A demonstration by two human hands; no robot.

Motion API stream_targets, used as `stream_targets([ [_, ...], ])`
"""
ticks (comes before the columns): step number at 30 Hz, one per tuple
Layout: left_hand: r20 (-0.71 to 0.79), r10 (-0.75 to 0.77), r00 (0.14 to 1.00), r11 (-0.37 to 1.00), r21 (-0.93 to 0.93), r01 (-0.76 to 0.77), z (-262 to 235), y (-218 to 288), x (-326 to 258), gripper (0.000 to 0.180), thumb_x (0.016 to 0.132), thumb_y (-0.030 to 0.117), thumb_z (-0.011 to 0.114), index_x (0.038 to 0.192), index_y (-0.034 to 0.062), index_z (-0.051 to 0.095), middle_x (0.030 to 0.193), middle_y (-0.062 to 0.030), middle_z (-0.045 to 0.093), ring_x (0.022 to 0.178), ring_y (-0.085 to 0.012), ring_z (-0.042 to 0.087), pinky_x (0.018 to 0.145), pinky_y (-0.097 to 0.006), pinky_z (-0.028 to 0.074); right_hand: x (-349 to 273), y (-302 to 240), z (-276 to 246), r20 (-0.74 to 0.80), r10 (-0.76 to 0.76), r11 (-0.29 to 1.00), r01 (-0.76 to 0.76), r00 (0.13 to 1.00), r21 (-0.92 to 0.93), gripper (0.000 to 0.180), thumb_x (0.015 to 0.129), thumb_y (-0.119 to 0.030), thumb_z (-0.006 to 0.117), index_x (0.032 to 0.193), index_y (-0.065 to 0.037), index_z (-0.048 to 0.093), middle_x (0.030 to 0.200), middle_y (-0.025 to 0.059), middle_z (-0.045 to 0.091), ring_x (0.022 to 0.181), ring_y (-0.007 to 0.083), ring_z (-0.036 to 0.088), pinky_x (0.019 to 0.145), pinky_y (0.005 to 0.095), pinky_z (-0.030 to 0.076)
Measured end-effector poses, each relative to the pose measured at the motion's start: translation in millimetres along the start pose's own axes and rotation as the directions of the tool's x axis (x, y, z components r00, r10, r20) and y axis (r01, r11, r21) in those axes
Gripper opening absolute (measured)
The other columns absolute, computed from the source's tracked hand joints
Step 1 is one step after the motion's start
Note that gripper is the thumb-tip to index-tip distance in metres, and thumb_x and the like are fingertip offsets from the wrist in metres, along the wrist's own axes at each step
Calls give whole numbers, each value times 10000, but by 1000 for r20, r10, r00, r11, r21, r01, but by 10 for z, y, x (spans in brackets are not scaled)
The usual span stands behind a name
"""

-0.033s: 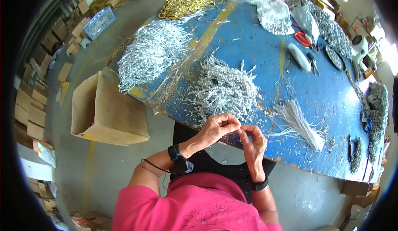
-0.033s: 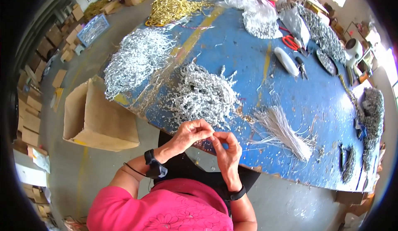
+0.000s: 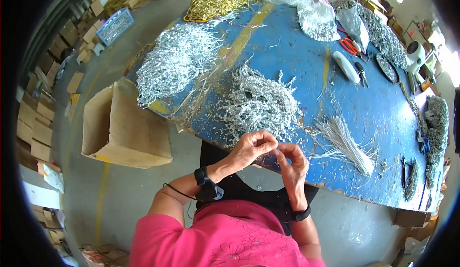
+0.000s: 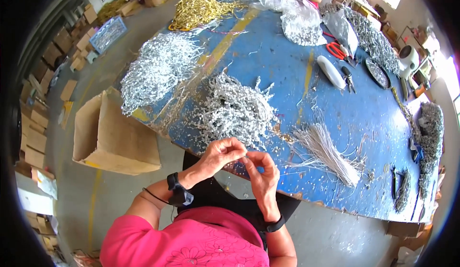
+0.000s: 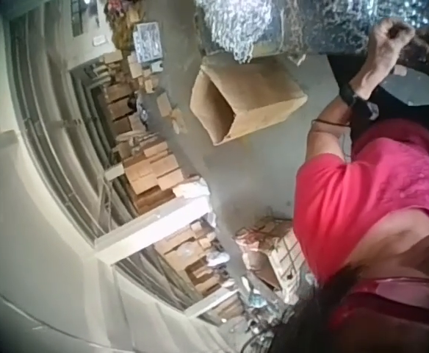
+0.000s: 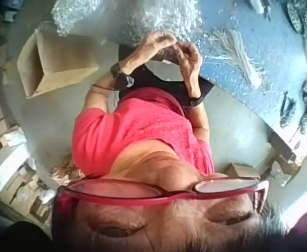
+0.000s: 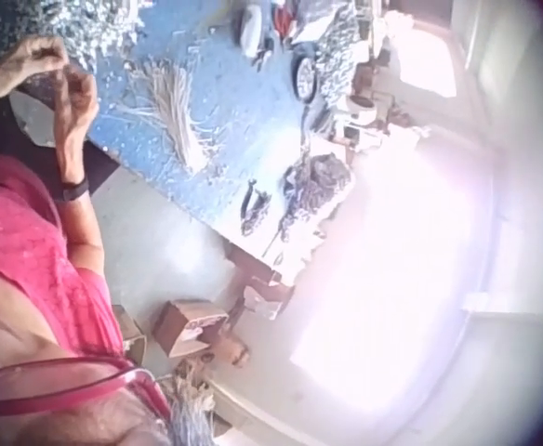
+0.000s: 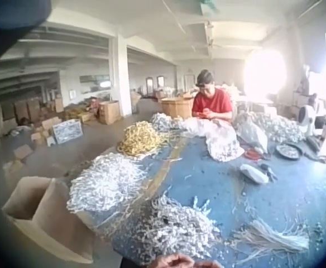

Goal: Assembling silver tinsel decorations by twisting and grouping individual strands by hand.

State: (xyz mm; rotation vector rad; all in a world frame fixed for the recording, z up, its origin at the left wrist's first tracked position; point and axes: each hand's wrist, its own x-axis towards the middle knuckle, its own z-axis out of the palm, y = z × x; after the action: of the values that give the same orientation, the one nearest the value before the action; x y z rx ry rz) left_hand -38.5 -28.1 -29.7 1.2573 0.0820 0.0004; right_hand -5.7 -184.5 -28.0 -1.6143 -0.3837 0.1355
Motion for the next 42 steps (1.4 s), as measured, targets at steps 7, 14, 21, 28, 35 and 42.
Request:
stream_targets([
  [7,244,600,762,534,586,-609,56,110,53,117,834,-4,631,909,55,564,896,-70,577,804,-223,586,713,-302,483,89,-154,-116,148,83,994,-70,985,-90,211,800,-72,700,987,-9,628,753,27,625,671,92,555,648,245,470],
  [14,154,681,716,507,607,-612,51,202,166,134,830,-23,624,926,48,563,875,-79,568,805,-202,575,687,-302,479,132,-204,-251,196,-71,975,110,978,-193,92,811,-21,660,897,10,667,909,76,661,807,139,631,711,249,488],
  [21,-10,688,726,600,571,-560,-91,187,245,81,866,-9,596,910,44,552,872,-52,560,785,-153,549,699,-265,456,-116,-184,-606,114,219,973,-208,969,-104,124,850,-36,643,952,22,683,788,67,693,762,99,638,708,225,491],
  [28,64,659,749,619,520,-589,-52,93,206,82,872,8,600,917,45,542,877,-47,554,782,-141,544,690,-263,457,-85,-89,-771,-309,-33,983,86,951,162,85,898,-82,594,901,-15,646,805,55,648,736,118,582,712,253,467],
  [35,248,574,780,553,586,-593,90,-31,214,105,851,-20,606,906,45,544,857,-60,537,785,-168,549,689,-280,466,63,-366,-685,-379,-69,676,323,923,663,21,930,-75,530,932,-56,521,951,67,552,828,144,521,766,288,429],
  [42,84,584,808,621,595,-511,113,72,280,141,790,-1,682,886,72,610,896,-49,595,873,-193,579,787,-298,456,241,-316,-378,-216,-55,997,64,975,33,70,820,0,667,855,-15,608,782,2,622,735,75,567,691,222,457],
])
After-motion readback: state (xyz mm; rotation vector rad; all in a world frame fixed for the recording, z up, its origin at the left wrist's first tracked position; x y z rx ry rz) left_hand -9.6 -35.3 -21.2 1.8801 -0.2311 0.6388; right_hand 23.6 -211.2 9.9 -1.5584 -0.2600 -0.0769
